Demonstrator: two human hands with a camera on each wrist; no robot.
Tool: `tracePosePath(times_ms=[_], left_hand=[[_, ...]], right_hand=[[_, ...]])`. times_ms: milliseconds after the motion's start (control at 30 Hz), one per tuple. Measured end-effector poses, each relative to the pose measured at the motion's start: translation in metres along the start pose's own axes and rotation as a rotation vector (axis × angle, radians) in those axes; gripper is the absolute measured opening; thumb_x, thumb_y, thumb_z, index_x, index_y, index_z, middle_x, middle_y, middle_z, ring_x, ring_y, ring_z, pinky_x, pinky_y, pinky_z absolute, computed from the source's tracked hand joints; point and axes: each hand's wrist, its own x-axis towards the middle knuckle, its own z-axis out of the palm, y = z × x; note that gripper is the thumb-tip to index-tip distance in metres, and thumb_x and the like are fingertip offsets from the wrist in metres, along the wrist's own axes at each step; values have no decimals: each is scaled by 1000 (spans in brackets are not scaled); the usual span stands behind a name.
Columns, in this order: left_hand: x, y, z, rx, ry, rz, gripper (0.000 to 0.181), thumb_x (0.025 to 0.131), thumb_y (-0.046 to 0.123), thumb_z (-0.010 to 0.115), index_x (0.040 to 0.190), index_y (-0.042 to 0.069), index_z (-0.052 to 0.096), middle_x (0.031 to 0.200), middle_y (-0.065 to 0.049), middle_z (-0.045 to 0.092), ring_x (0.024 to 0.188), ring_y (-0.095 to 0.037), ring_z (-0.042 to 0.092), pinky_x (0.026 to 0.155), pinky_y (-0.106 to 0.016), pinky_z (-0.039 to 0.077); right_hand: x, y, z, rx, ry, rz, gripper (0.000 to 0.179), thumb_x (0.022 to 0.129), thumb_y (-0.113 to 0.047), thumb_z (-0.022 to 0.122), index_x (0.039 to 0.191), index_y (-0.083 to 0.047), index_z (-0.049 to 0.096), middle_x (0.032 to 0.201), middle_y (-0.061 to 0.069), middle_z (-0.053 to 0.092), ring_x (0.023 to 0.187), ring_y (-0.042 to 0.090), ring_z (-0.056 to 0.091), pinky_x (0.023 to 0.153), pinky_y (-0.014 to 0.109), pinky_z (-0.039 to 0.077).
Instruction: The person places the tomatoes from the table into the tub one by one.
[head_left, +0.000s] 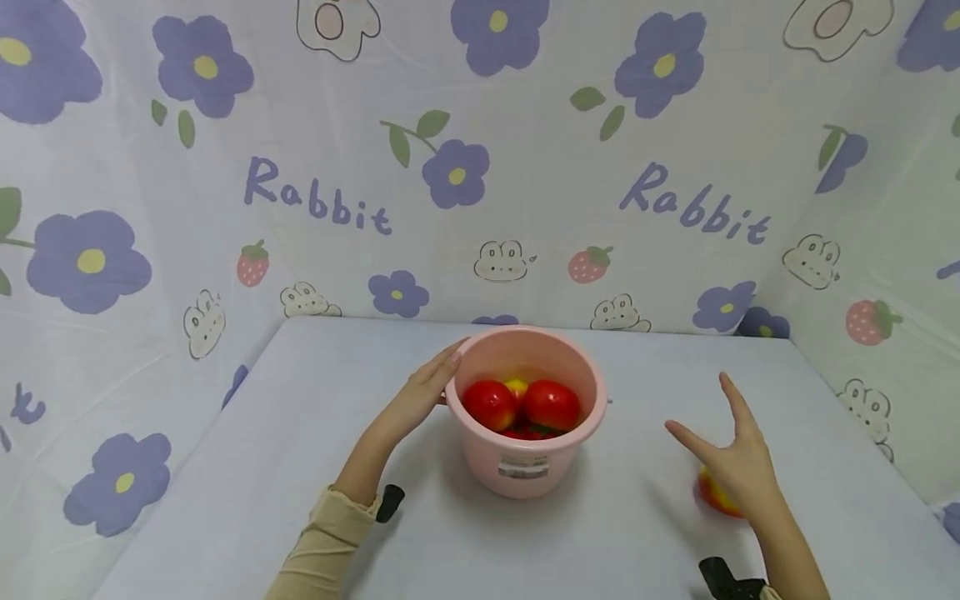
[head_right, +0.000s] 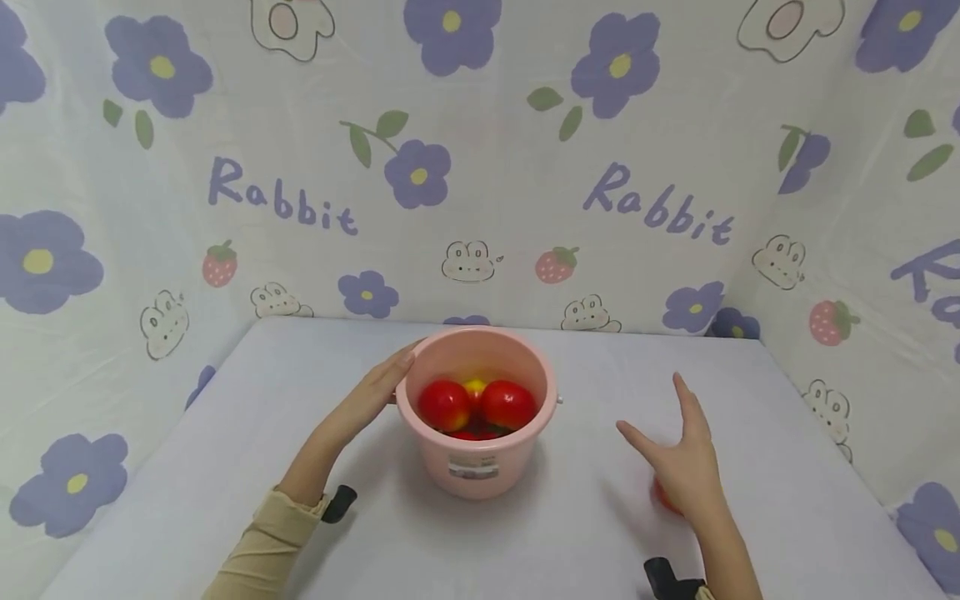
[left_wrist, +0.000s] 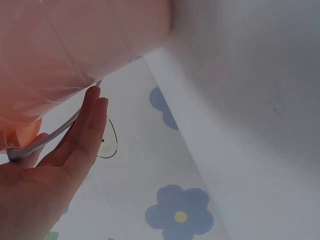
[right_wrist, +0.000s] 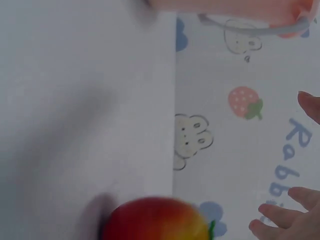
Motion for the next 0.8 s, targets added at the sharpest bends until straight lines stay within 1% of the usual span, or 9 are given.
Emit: tracePosePath(times_ms=[67, 167, 267, 333, 467, 567, 600, 700, 800], left_hand=[[1, 0, -1, 2, 1, 2, 51, 102, 53, 33, 151, 39, 31, 153, 3, 43, 132, -26, 51, 98, -49, 52], [2, -1, -1, -2, -3, 4, 51, 102, 53, 33, 151, 39, 31, 152, 2, 44, 131, -26, 51, 98, -49, 52], [2, -3, -2, -3, -3, -1, 52, 101, 55, 33, 151, 40, 31, 152, 3, 44, 131, -26, 51, 98, -49, 52], [1, -4, -1, -4, 1, -6, 52, 101, 55, 34, 151, 40, 31, 152, 3, 45, 130, -26, 51, 98, -49, 52], [0, -3, -1, -1, 4, -7, 52, 101, 55, 34, 151, 40, 32, 152, 3, 45, 130, -25, 51, 98, -49, 52], [0, -2, -1, 2, 1, -4, 52, 101, 55, 34, 151, 40, 32, 152, 3, 44, 131, -25, 51, 98, -48, 52], [0, -2, -1, 1, 2, -3, 52, 101, 55, 34, 151, 40, 32, 152, 3, 44, 131, -25, 51, 98, -48, 52], [1, -2, -1, 1, 4, 0, 51, 101, 54, 33, 151, 39, 32, 153, 3, 43, 131, -25, 51, 98, -48, 52], [1, -2, -1, 2, 8, 4, 52, 101, 55, 33, 150, 39, 33, 153, 4, 43, 131, -25, 51, 98, -48, 52]], right_hand=[[-1, 9, -2, -12, 2, 34, 105, 85, -53, 68, 157, -32, -6, 165, 16, -5, 148, 51, 1, 105, 78, 13], [-3, 23, -4, -17, 6, 53, 107, 85, -52, 69, 157, -27, -7, 164, 19, -8, 147, 51, -2, 106, 78, 11], [-4, 35, -4, -8, 10, 72, 110, 85, -48, 71, 157, -21, -7, 163, 22, -9, 147, 51, -3, 109, 76, 10], [-4, 41, -4, -1, 11, 108, 112, 85, -47, 72, 157, -19, -9, 163, 22, -10, 147, 51, -4, 111, 74, 10], [-3, 49, -2, 22, 4, 230, 117, 84, -49, 73, 156, -20, -14, 162, 20, -14, 148, 49, -3, 114, 70, 11], [-3, 53, 0, 34, -10, 333, 117, 83, -52, 71, 155, -22, -17, 161, 22, -16, 147, 52, -2, 113, 71, 12], [-2, 55, 1, 32, -16, 356, 117, 84, -52, 71, 155, -22, -18, 161, 23, -16, 146, 53, -1, 113, 71, 13], [0, 59, 2, 29, -32, 383, 116, 85, -50, 70, 154, -22, -18, 160, 25, -15, 145, 55, 1, 112, 71, 15], [2, 63, 3, 26, -44, 365, 115, 85, -46, 71, 154, -22, -18, 160, 26, -14, 145, 54, 2, 112, 71, 15]])
